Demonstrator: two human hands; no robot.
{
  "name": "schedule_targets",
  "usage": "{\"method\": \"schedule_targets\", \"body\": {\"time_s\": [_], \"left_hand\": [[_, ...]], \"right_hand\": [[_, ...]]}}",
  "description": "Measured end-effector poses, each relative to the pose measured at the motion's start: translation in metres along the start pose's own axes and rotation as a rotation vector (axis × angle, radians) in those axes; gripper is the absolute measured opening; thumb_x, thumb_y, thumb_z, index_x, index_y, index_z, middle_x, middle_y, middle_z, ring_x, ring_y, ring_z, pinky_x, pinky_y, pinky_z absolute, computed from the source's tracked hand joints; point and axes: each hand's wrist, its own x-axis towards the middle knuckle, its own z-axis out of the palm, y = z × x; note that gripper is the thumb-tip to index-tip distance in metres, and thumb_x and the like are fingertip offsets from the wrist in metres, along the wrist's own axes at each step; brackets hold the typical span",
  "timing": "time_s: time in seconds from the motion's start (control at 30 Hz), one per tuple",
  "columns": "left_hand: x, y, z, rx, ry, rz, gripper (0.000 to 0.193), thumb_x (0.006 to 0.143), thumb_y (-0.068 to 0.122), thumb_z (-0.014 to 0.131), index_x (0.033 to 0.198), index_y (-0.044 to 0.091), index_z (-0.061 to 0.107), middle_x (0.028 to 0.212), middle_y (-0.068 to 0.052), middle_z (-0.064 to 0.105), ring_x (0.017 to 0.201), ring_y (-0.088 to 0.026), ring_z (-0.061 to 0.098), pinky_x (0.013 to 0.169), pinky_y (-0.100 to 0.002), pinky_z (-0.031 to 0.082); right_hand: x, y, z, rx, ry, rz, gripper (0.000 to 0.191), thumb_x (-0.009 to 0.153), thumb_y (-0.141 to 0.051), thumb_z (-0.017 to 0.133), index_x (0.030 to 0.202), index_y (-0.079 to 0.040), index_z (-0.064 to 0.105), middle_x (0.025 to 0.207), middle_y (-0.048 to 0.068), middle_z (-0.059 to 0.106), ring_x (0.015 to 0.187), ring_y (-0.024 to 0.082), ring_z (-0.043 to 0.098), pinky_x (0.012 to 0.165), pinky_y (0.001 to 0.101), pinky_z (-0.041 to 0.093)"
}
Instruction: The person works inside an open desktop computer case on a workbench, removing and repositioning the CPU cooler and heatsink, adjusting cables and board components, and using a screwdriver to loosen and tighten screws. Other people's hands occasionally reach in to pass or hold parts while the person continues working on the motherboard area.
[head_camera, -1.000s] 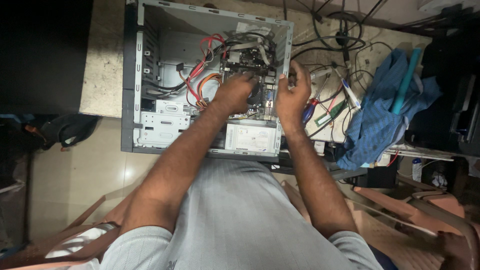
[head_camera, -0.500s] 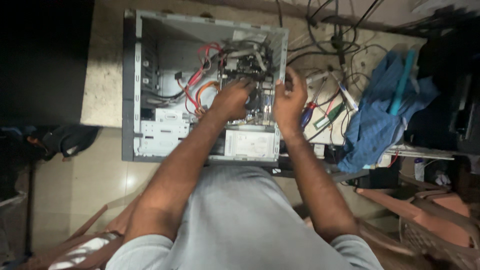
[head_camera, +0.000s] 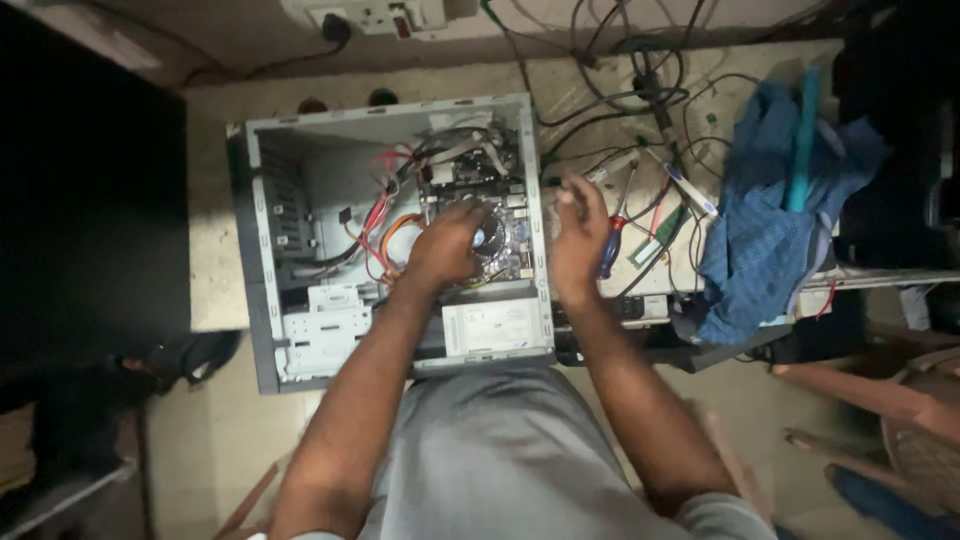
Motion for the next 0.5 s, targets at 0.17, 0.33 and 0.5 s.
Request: {"method": "schedule_targets", "body": {"time_s": [0.17, 0.33, 0.5], "left_hand": [[-0.014, 0.009, -0.007, 0.000, -0.002, -0.039, 0.087, 0.058, 0.003, 0.081, 0.141, 0.004, 0.055, 0.146, -0.022, 0.055, 0.137, -0.039, 0.050, 0.113, -0.043, 0.043], [-0.026, 0.020, -0.020, -0.052, 0.013, -0.008, 0.090, 0.054, 0.002, 0.084, 0.140, 0.003, 0.056, 0.143, -0.021, 0.057, 0.134, -0.039, 0.052, 0.113, -0.043, 0.043], [-0.034, 0.029, -0.029, -0.080, 0.031, 0.002, 0.091, 0.055, 0.004, 0.085, 0.141, 0.001, 0.055, 0.141, -0.021, 0.058, 0.132, -0.039, 0.053, 0.111, -0.043, 0.045]], "right_hand": [[-0.047, -0.023, -0.020, 0.295, -0.017, -0.048, 0.030, 0.109, -0.016, 0.059, 0.133, 0.001, 0.058, 0.129, 0.011, 0.064, 0.121, 0.018, 0.062, 0.107, 0.0315, 0.051], [-0.104, -0.065, -0.029, -0.076, -0.127, -0.295, 0.023, 0.105, -0.010, 0.061, 0.124, 0.003, 0.062, 0.125, 0.015, 0.064, 0.116, 0.025, 0.062, 0.103, 0.0373, 0.050], [-0.126, -0.090, -0.026, -0.294, -0.466, -0.433, 0.011, 0.097, -0.005, 0.066, 0.108, -0.002, 0.069, 0.113, 0.014, 0.068, 0.112, 0.034, 0.065, 0.099, 0.0422, 0.053]]}}
